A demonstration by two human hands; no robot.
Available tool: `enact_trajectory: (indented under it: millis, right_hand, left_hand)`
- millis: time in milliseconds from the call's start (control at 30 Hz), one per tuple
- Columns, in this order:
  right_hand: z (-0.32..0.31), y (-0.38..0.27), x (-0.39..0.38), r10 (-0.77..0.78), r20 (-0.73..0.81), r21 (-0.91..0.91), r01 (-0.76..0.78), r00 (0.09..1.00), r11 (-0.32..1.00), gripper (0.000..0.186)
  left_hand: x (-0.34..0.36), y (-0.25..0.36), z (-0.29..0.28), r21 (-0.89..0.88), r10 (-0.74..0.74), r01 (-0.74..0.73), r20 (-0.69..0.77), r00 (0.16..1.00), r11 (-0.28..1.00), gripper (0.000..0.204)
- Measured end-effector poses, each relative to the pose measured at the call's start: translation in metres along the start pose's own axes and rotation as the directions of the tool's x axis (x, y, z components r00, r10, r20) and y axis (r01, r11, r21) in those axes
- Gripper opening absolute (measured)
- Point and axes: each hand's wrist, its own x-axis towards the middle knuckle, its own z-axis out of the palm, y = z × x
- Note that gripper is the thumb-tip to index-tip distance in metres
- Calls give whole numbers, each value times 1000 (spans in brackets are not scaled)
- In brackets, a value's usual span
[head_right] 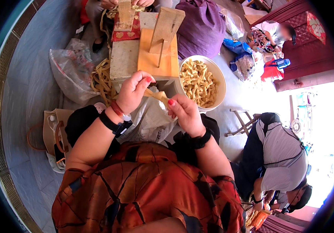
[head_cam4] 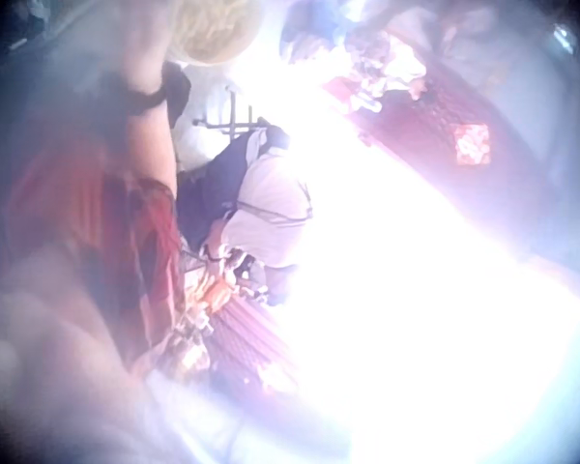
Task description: The person shapes strips of dough by hand, folding and pressing them into specific shapes and placing them into a large white bucket.
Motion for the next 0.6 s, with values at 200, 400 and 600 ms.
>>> enact_trajectory:
  millis: [200,400,600]
  right_hand:
    - [-4,-13,15,-342,112,-244,359,933,901,21]
    - [-2,-10,27,-334,120,-414,353,935,839,14]
    - [-15,0,51,-347,-55,-463,284,936,839,10]
  left_hand:
    - [-5,10,6,35,16,-20,111,994,999,13]
    - [1,2,8,-89,26,-26,-3,1000,996,13]
    - [21,-7,-30,47,-376,381,306,874,923,16]
